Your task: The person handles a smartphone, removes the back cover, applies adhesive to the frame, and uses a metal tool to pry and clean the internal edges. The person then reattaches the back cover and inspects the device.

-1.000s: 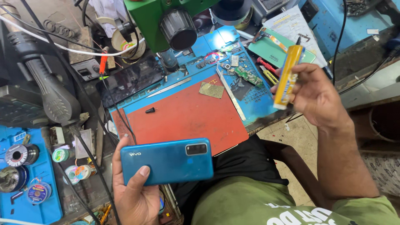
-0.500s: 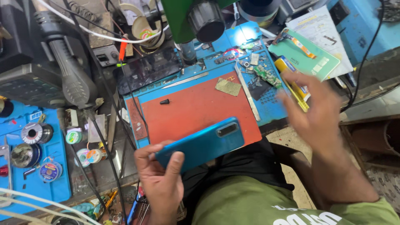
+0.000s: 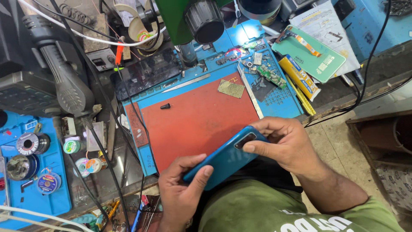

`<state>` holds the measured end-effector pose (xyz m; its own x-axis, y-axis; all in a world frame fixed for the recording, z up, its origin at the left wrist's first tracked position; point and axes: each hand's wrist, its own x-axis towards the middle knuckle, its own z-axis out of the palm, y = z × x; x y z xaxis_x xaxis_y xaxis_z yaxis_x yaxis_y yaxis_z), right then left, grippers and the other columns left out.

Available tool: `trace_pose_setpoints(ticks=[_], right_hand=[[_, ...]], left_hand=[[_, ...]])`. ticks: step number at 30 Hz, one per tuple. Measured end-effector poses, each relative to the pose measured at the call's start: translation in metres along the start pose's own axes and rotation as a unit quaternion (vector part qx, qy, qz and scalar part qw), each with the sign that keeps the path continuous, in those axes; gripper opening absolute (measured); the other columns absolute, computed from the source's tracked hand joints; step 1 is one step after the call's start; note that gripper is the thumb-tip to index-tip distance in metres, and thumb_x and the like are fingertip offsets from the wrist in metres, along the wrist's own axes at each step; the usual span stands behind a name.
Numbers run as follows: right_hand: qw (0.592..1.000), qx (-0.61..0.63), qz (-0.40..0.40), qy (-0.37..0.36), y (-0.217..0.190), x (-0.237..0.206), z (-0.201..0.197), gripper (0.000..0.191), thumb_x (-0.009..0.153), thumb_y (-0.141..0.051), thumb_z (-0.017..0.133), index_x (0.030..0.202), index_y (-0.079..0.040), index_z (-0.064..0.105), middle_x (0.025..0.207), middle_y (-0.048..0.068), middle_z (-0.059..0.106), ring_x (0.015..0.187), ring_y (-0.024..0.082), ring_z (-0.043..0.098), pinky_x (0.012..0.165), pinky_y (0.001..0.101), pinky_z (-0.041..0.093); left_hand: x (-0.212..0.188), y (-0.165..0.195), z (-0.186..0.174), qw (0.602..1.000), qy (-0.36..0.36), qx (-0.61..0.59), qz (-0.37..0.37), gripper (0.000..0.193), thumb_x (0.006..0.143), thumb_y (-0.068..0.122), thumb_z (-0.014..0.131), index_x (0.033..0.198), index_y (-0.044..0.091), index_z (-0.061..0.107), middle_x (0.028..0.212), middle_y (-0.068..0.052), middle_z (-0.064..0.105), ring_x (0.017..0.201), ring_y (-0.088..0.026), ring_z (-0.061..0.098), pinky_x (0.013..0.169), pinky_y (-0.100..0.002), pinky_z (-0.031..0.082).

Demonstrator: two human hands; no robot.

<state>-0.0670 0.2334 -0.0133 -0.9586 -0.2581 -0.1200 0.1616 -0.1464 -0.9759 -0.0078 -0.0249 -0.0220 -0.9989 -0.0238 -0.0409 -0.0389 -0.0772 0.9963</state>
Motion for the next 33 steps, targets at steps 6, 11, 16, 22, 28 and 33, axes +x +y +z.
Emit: trace_pose_setpoints(ticks=[6,11,16,22,28,33], right_hand=[[0.990,-0.111,-0.055,-0.068,-0.005,-0.007,0.003,0.025,0.081,-0.004,0.086,0.104,0.004,0.078,0.094,0.010,0.082,0.083,0.012,0.075,0.074,0.0259,0.061],[0.999,-0.031,-0.007,-0.015,-0.006,-0.011,0.003,0.027,0.082,-0.005,0.079,0.108,0.000,0.077,0.096,0.007,0.081,0.085,0.010,0.075,0.074,0.0245,0.061],[0.984,-0.169,-0.029,-0.054,-0.010,-0.012,0.002,0.022,0.083,-0.006,0.083,0.105,-0.001,0.083,0.081,0.008,0.083,0.069,0.008,0.070,0.059,0.0229,0.055],[0.997,-0.038,-0.031,-0.061,-0.002,-0.020,0.007,0.033,0.083,-0.005,0.080,0.115,0.002,0.074,0.100,0.008,0.080,0.087,0.008,0.074,0.075,0.0251,0.061],[0.949,-0.190,-0.208,-0.141,-0.006,-0.021,-0.003,0.019,0.089,-0.011,0.081,0.105,-0.005,0.075,0.096,0.007,0.082,0.085,0.012,0.081,0.073,0.0256,0.061],[0.950,0.115,-0.104,-0.270,-0.004,-0.001,-0.002,0.017,0.104,-0.015,0.073,0.114,-0.002,0.070,0.100,0.017,0.079,0.103,0.028,0.071,0.091,0.0407,0.059]], left_hand=[[-0.007,0.010,0.012,0.993,-0.106,0.014,-0.050,0.025,0.091,0.005,0.074,0.116,-0.002,0.073,0.090,-0.008,0.081,0.080,-0.008,0.073,0.072,-0.024,0.059],[-0.003,0.005,0.022,0.995,-0.066,-0.078,-0.018,0.023,0.099,0.008,0.069,0.118,-0.006,0.070,0.093,-0.009,0.080,0.082,-0.009,0.072,0.074,-0.025,0.059],[-0.006,0.001,0.020,0.991,-0.098,-0.087,-0.003,0.027,0.100,0.008,0.069,0.123,-0.006,0.069,0.100,-0.007,0.078,0.090,-0.009,0.071,0.081,-0.024,0.057],[-0.010,-0.002,0.022,0.997,-0.044,-0.057,0.014,0.025,0.100,0.012,0.070,0.119,-0.005,0.074,0.096,-0.006,0.078,0.084,-0.008,0.069,0.075,-0.023,0.056],[-0.008,0.016,0.017,0.963,-0.152,-0.217,0.041,0.048,0.098,0.036,0.066,0.132,0.003,0.059,0.120,-0.003,0.070,0.109,-0.011,0.066,0.097,-0.028,0.053],[-0.001,0.012,0.014,0.877,-0.410,-0.235,-0.085,0.056,0.102,0.032,0.073,0.142,0.000,0.050,0.132,-0.001,0.062,0.125,-0.010,0.057,0.111,-0.028,0.043]])
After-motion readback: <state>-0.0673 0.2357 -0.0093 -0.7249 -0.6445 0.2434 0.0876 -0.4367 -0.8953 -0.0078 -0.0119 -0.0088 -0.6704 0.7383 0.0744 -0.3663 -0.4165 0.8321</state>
